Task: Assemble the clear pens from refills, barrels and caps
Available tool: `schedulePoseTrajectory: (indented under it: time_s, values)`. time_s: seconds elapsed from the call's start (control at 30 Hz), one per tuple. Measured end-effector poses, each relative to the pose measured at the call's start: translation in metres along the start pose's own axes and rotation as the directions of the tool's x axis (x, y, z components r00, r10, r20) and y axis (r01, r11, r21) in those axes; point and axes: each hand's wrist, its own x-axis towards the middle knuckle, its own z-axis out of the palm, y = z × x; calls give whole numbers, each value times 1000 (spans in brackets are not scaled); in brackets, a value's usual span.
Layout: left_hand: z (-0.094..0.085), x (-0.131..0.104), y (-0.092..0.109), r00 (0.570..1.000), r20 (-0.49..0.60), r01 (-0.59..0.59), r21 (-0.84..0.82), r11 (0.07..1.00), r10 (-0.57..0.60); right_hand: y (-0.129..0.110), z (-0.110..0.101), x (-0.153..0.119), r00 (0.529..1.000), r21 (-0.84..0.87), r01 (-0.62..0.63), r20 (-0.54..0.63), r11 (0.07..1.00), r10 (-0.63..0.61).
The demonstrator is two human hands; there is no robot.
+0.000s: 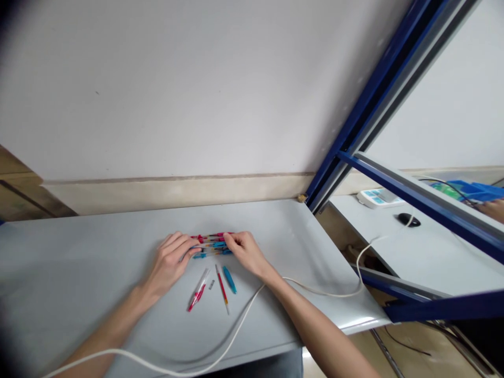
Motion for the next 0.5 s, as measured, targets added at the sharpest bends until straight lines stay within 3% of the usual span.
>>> schedulePoseTrajectory:
  time_s: [0.27,0.5]
  values:
    - [2,1,6,990,136,-40,9,999,38,-9,-22,1,995,-66,68,84,995,-63]
    - [6,-2,-1,973,225,-49,-12,999,51,-3,-38,6,957,-191,252,194,949,-216]
